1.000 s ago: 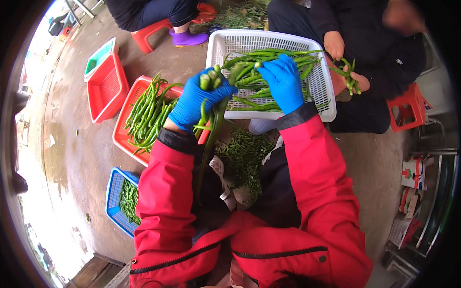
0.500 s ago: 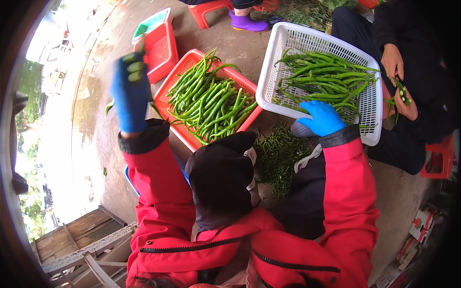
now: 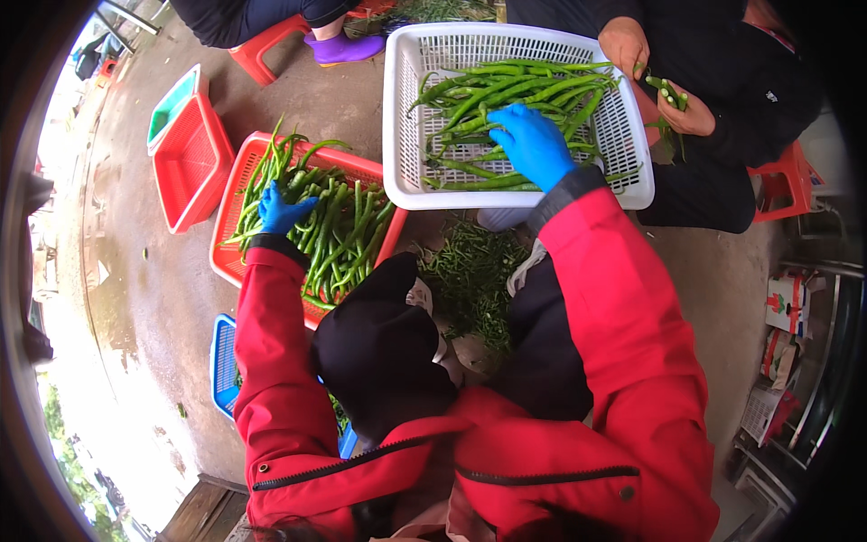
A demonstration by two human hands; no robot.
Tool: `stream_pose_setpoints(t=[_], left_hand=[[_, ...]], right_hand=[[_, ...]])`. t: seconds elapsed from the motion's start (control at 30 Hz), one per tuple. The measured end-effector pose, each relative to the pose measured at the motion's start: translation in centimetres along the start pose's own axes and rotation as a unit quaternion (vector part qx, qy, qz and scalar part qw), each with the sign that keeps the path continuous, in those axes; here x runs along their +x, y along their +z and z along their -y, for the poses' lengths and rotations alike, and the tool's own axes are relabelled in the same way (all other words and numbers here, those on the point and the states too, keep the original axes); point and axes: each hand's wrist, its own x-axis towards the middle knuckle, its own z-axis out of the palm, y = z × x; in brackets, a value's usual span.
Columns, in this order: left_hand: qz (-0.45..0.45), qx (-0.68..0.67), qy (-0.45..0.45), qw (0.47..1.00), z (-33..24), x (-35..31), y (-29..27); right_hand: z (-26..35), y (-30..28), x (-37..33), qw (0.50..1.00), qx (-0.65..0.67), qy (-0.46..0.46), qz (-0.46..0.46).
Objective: The person sits on the ground and sorts green beans by hand, removing stems and placing trimmed beans into a red basket. They handle beans one at a time from a white basket and discard stems into a pile on the floor.
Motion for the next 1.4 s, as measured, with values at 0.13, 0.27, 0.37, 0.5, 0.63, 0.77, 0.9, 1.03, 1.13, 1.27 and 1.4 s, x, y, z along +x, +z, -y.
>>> stream_pose_setpoints(t=[0.13,0.27,0.37,0.5,0.63,0.77,0.9,1.03,1.13,1.27,1.4], left_hand=[[0.04,0.02,0.001,0.999,-1.7,-1.0,-2.2],[-0.153,-0.053,0.085,0.983,-5.1,-4.0,-3.3],[-0.227,-0.092,0.18,0.953,-7.0,-6.4,-4.5],[-0.161,-0.195,0.225,0.941,-10.8,-8.2,-6.8],[-0.174,-0.205,0.331,0.904,-17.3,-11.5,-8.1],[-0.169,-0.198,0.416,0.871,-21.8,-15.3,-10.6],[-0.139,-0.282,0.377,0.871,-26.0,-17.5,-11.8],[-0.152,-0.406,0.325,0.841,-28.0,-17.1,-9.4],[-0.138,-0.46,0.283,0.83,-26.5,-14.8,-6.6],[-0.08,-0.45,0.236,0.858,-24.9,-11.5,-3.5],[-0.081,-0.328,0.267,0.903,-25.3,-11.3,-3.9]], right_hand=[[-2.1,3.4,2.8,0.983,-0.184,0.02,-0.005],[-3.6,7.4,4.0,0.947,-0.311,-0.078,-0.016],[-5.4,8.7,4.4,0.962,-0.261,-0.075,0.033],[-5.9,9.3,3.1,0.993,-0.113,-0.038,-0.006],[-4.2,9.0,2.1,0.985,0.057,0.161,-0.02],[-3.8,6.7,2.7,0.993,0.003,0.061,-0.104],[-4.3,5.1,1.8,0.985,0.038,0.081,-0.144],[-4.6,6.2,0.3,0.995,0.015,0.082,-0.05],[-4.6,7.9,0.6,0.999,0.031,0.036,0.005],[-3.1,8.1,2.1,0.997,0.043,0.059,0.006],[0.6,2.5,3.9,0.966,0.18,0.096,-0.156]])
